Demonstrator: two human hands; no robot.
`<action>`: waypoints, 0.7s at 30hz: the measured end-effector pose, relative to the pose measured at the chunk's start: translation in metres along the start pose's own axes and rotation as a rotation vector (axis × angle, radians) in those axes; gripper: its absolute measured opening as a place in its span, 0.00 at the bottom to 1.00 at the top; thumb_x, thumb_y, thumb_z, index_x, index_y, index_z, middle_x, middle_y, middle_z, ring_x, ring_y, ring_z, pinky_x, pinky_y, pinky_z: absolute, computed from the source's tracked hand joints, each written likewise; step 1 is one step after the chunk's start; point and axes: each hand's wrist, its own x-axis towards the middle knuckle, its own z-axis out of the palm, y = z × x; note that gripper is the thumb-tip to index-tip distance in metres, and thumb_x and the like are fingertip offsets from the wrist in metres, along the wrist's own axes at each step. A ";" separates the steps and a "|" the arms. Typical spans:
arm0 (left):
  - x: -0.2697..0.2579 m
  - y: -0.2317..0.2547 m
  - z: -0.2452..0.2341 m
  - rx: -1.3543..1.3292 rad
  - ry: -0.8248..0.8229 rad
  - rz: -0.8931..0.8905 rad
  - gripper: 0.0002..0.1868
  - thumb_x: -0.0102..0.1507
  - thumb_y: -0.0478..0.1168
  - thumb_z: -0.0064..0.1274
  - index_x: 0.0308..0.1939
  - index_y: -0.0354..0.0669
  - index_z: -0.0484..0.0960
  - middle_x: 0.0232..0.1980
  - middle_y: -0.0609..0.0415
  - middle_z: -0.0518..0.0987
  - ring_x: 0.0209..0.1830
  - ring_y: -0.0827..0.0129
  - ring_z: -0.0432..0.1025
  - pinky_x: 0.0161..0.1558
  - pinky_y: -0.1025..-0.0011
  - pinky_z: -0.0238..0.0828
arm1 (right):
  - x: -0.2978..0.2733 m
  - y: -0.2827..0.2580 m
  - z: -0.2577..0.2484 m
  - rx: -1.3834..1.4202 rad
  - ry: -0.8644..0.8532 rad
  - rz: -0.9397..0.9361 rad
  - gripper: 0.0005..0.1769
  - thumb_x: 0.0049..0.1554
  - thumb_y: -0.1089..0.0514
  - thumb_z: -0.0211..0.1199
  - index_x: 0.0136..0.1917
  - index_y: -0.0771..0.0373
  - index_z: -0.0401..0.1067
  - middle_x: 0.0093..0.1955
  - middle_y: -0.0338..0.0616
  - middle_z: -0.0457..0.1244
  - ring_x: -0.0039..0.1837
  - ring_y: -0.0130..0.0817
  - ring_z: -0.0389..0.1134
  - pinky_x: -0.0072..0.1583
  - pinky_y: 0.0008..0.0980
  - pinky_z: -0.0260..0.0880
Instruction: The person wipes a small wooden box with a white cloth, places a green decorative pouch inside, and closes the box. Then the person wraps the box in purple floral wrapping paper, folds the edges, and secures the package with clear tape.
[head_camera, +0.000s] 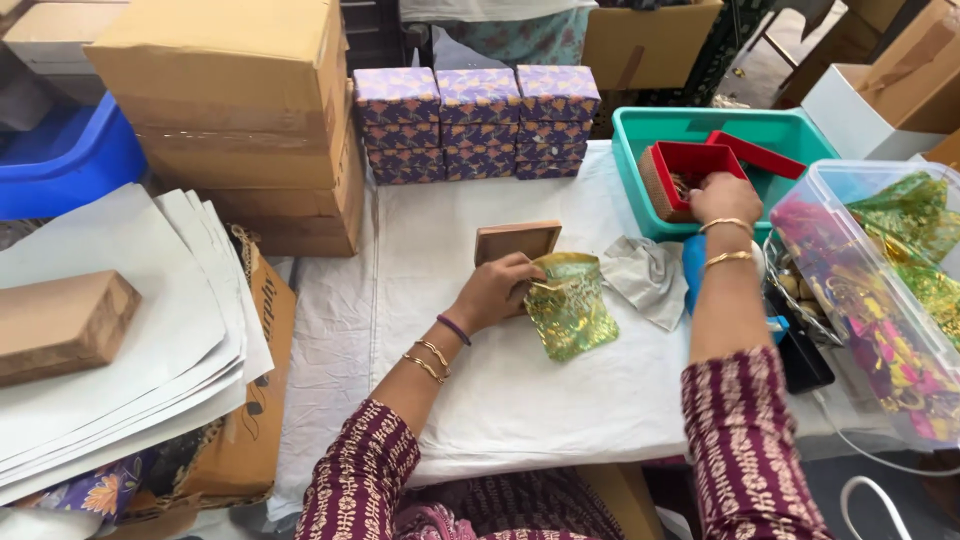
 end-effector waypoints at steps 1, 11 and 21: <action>-0.001 0.001 0.001 0.010 -0.011 0.001 0.12 0.59 0.29 0.57 0.46 0.42 0.84 0.47 0.53 0.80 0.43 0.57 0.79 0.46 0.64 0.79 | 0.021 0.008 0.004 -0.116 -0.157 0.077 0.25 0.55 0.37 0.69 0.57 0.54 0.81 0.61 0.54 0.69 0.63 0.55 0.69 0.59 0.52 0.70; 0.000 0.001 0.007 0.005 0.013 0.035 0.10 0.61 0.29 0.55 0.46 0.43 0.84 0.47 0.54 0.81 0.43 0.57 0.79 0.46 0.64 0.79 | 0.065 0.008 0.037 -0.109 -0.440 0.231 0.33 0.53 0.37 0.69 0.68 0.52 0.76 0.70 0.50 0.65 0.73 0.58 0.60 0.72 0.65 0.48; -0.001 0.000 0.008 0.036 0.070 0.045 0.13 0.60 0.29 0.56 0.47 0.44 0.83 0.49 0.55 0.81 0.42 0.59 0.80 0.46 0.67 0.80 | 0.028 0.016 0.017 0.713 0.301 0.023 0.09 0.54 0.51 0.75 0.47 0.53 0.84 0.46 0.43 0.73 0.48 0.36 0.72 0.55 0.35 0.72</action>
